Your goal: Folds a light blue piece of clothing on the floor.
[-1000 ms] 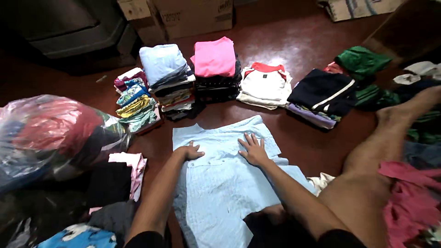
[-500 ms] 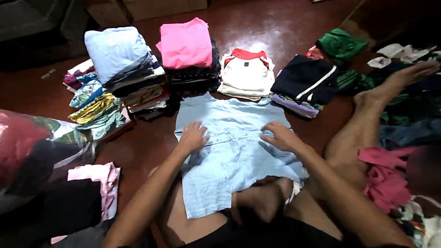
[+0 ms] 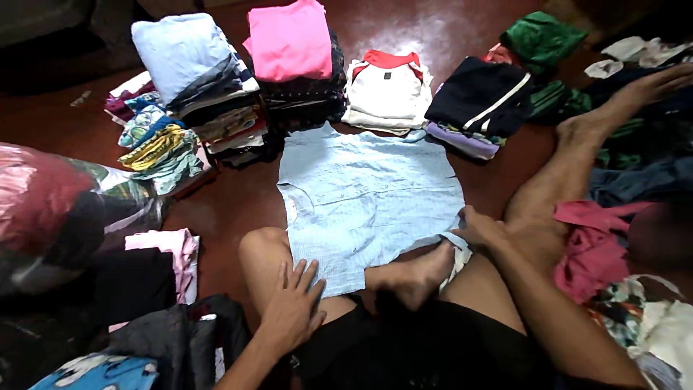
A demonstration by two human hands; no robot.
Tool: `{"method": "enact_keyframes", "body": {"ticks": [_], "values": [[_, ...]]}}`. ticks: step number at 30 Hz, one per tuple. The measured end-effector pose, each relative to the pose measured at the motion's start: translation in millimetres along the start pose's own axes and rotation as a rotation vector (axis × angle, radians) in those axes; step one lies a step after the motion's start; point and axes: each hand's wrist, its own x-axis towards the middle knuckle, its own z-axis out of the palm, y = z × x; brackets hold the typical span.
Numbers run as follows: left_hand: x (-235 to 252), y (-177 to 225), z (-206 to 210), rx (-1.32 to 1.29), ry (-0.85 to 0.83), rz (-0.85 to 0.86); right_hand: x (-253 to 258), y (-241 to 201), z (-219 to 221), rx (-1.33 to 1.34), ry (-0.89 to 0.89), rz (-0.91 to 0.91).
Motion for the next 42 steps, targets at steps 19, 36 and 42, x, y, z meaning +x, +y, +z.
{"method": "enact_keyframes", "body": {"ticks": [19,36,42], "values": [[56,-40,-52,-0.436,0.412,-0.032,-2,22,-26,1.110,0.357,-0.133],[186,-128,-12,-0.630,-0.135,-0.751,65,-21,-10,0.626,0.452,-0.044],[195,-138,-8,-0.659,-0.079,-0.657,67,-30,-8,0.509,0.363,0.060]]}}
